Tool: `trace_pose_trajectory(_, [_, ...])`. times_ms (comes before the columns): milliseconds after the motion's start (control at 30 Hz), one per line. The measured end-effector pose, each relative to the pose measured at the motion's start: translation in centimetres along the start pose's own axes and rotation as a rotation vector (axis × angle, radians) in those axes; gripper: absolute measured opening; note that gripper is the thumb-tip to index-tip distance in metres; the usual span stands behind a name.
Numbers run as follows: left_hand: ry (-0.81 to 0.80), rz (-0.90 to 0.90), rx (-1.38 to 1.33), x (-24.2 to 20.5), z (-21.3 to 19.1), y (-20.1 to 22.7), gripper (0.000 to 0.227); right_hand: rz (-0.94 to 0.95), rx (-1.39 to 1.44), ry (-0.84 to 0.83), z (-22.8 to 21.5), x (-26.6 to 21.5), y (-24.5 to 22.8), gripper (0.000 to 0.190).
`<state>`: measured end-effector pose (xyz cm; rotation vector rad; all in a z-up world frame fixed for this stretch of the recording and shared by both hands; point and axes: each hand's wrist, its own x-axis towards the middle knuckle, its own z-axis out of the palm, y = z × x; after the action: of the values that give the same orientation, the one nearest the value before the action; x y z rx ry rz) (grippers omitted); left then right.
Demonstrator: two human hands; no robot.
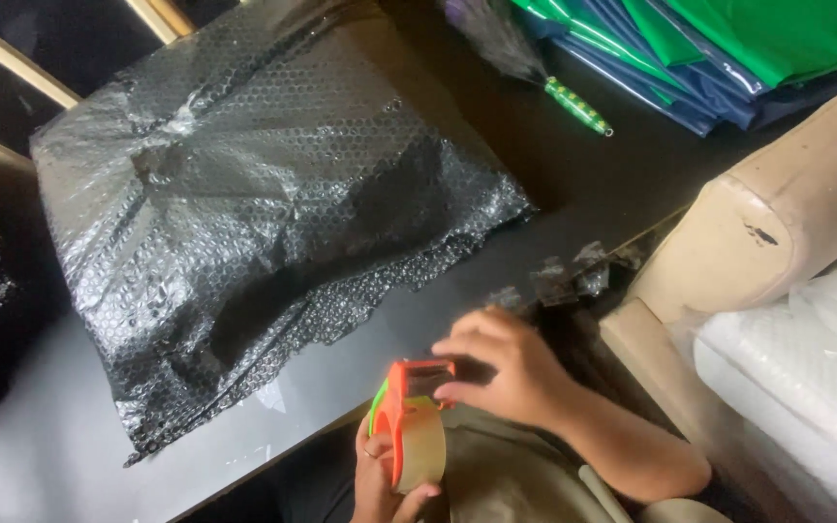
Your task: Wrapping a blue bag in black bubble wrap and securing it with tape.
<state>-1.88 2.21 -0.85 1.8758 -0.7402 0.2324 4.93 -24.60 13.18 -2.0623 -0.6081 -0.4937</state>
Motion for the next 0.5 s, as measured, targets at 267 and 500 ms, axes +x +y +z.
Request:
trace_pose_trajectory(267, [0.048,0.017,0.074,0.6,-0.8,1.1,0.044,0.051,-0.059,0.119,3.4,-0.9,-2.4,0.017])
trace_pose_trajectory(500, [0.082,0.014,0.178,-0.7,-1.2,-0.1,0.045,0.064,-0.069,0.163,5.0,-0.9,-4.2,0.017])
